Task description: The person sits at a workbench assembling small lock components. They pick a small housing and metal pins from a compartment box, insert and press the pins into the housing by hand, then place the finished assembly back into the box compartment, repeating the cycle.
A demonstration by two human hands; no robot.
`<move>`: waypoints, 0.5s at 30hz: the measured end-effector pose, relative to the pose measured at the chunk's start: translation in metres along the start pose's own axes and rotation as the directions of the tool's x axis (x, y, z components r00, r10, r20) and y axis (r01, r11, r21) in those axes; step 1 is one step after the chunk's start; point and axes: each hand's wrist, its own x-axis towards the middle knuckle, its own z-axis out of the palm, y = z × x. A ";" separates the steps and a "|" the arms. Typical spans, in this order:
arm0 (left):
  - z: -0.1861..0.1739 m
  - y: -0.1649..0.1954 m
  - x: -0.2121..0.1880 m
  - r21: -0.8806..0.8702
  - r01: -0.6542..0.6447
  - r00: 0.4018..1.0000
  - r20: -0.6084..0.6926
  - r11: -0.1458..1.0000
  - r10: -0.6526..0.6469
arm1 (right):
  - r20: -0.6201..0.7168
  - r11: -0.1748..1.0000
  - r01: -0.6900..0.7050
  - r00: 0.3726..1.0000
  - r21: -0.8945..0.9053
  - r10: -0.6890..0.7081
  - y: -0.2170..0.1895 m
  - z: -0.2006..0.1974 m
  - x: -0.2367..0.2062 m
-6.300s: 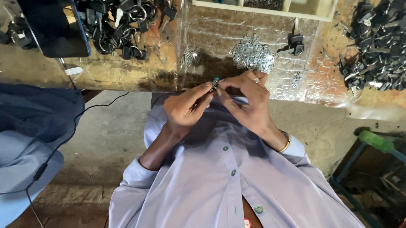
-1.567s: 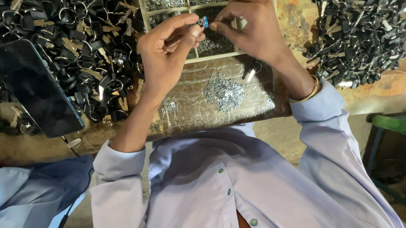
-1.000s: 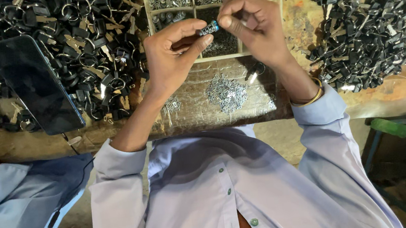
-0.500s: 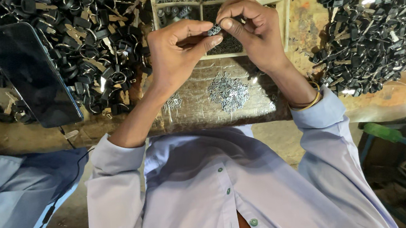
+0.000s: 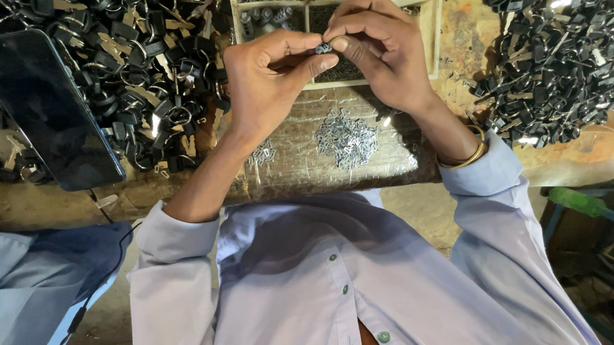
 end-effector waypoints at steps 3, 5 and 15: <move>0.000 0.000 0.000 -0.008 -0.009 1.000 0.003 1.000 0.009 | 0.022 1.000 -0.013 1.000 0.018 0.013 -0.002 -0.001 0.001; 0.000 -0.001 0.000 -0.011 -0.010 1.000 0.005 1.000 0.010 | 0.040 0.996 -0.037 0.999 0.082 0.033 -0.002 -0.003 0.003; -0.001 -0.004 -0.001 -0.010 -0.006 1.000 0.015 1.000 0.006 | 0.043 0.938 0.204 0.979 -0.281 -0.200 -0.004 -0.006 0.004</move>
